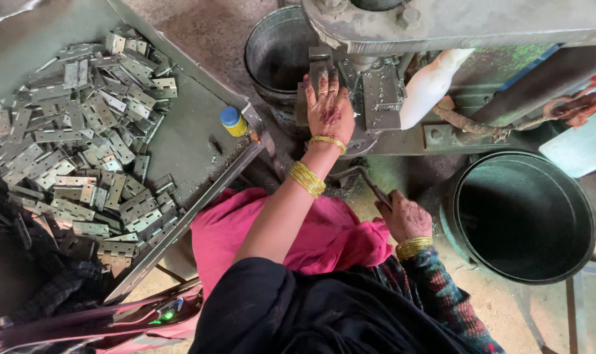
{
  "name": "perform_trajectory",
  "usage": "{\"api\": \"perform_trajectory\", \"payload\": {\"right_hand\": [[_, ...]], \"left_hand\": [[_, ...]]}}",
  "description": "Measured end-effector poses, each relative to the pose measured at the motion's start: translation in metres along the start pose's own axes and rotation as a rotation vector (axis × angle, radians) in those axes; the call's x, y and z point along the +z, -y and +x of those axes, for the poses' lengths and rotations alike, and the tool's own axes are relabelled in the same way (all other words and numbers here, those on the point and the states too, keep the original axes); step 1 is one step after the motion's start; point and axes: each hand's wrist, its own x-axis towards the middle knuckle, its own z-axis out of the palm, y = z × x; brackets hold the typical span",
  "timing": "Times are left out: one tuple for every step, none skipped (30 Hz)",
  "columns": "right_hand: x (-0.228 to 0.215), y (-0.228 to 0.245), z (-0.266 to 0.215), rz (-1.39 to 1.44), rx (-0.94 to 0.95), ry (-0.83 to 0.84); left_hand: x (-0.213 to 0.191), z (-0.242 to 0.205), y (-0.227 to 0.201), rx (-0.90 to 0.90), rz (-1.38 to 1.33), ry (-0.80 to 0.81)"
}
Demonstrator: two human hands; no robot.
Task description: The person repeatedly picks up metal hinge pieces from a pile, places them into a press machine, and operates the lever to process each piece. The processed pieces are then dropped into a bucket below.
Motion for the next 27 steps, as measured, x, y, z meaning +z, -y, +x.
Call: {"api": "perform_trajectory", "payload": {"right_hand": [[-0.017, 0.009, -0.004, -0.002, -0.045, -0.11], [-0.034, 0.019, -0.007, -0.004, -0.088, -0.221], [-0.05, 0.027, -0.006, 0.026, -0.116, -0.264], [-0.064, 0.036, -0.006, 0.057, -0.143, -0.307], [-0.074, 0.043, -0.008, 0.087, -0.174, -0.348], [-0.08, 0.049, -0.011, 0.106, -0.194, -0.371], [-0.085, 0.053, -0.011, 0.124, -0.221, -0.394], [-0.088, 0.054, -0.012, 0.143, -0.247, -0.417], [-0.088, 0.053, -0.013, 0.147, -0.225, -0.409], [-0.088, 0.051, -0.012, 0.151, -0.203, -0.402], [-0.085, 0.049, -0.011, 0.156, -0.19, -0.378], [-0.083, 0.045, -0.011, 0.132, -0.2, -0.39], [-0.081, 0.04, -0.01, 0.107, -0.22, -0.391], [-0.079, 0.033, -0.01, 0.05, -0.223, -0.406], [-0.077, 0.03, -0.006, 0.0, -0.241, -0.423], [-0.075, 0.025, -0.003, 0.055, -0.255, -0.414], [-0.075, 0.02, -0.002, 0.11, -0.258, -0.408], [-0.074, 0.017, 0.001, 0.117, -0.289, -0.408], [-0.071, 0.011, 0.001, 0.122, -0.301, -0.421], [-0.068, 0.008, 0.003, 0.124, -0.297, -0.399], [-0.067, 0.003, 0.004, 0.123, -0.279, -0.385], [-0.065, 0.001, 0.007, 0.11, -0.286, -0.381], [-0.064, 0.0, 0.008, 0.097, -0.284, -0.387], [-0.062, -0.001, 0.009, 0.074, -0.306, -0.401], [-0.062, -0.002, 0.009, 0.063, -0.312, -0.405], [-0.062, -0.002, 0.008, 0.052, -0.317, -0.409], [-0.062, 0.0, 0.008, 0.059, -0.308, -0.407]], "left_hand": [[0.0, 0.0, -0.003, -0.017, -0.027, -0.003], [0.001, 0.002, -0.005, -0.033, -0.054, -0.005], [0.001, 0.005, -0.007, -0.058, -0.041, -0.026], [0.0, 0.008, -0.007, -0.083, -0.027, -0.047], [-0.003, 0.01, -0.005, -0.113, -0.013, -0.069], [-0.006, 0.009, -0.002, -0.115, 0.019, -0.075], [-0.012, 0.008, 0.002, -0.122, 0.052, -0.084], [-0.018, 0.007, 0.003, -0.129, 0.085, -0.092], [-0.025, 0.0, 0.006, -0.098, 0.038, -0.087], [-0.032, -0.015, 0.012, -0.068, -0.009, -0.083], [-0.04, -0.037, 0.021, -0.052, -0.048, -0.071], [-0.046, -0.059, 0.031, -0.032, -0.115, -0.061], [-0.054, -0.085, 0.041, -0.025, -0.18, -0.051], [-0.061, -0.107, 0.054, -0.019, -0.244, -0.044], [-0.07, -0.125, 0.073, -0.055, -0.216, -0.044], [-0.079, -0.143, 0.093, -0.091, -0.188, -0.044], [-0.089, -0.161, 0.113, -0.118, -0.164, -0.043], [-0.098, -0.175, 0.139, -0.212, -0.064, -0.017], [-0.104, -0.184, 0.167, -0.286, 0.027, 0.011], [-0.11, -0.196, 0.195, -0.398, 0.087, 0.073], [-0.113, -0.207, 0.226, -0.496, 0.139, 0.135], [-0.115, -0.214, 0.256, -0.554, 0.293, 0.181], [-0.113, -0.217, 0.283, -0.599, 0.444, 0.225], [-0.112, -0.224, 0.306, -0.515, 0.507, 0.086], [-0.107, -0.226, 0.322, -0.431, 0.562, -0.055], [-0.099, -0.222, 0.334, -0.514, 0.489, 0.058], [-0.092, -0.212, 0.343, -0.593, 0.412, 0.162]]}}
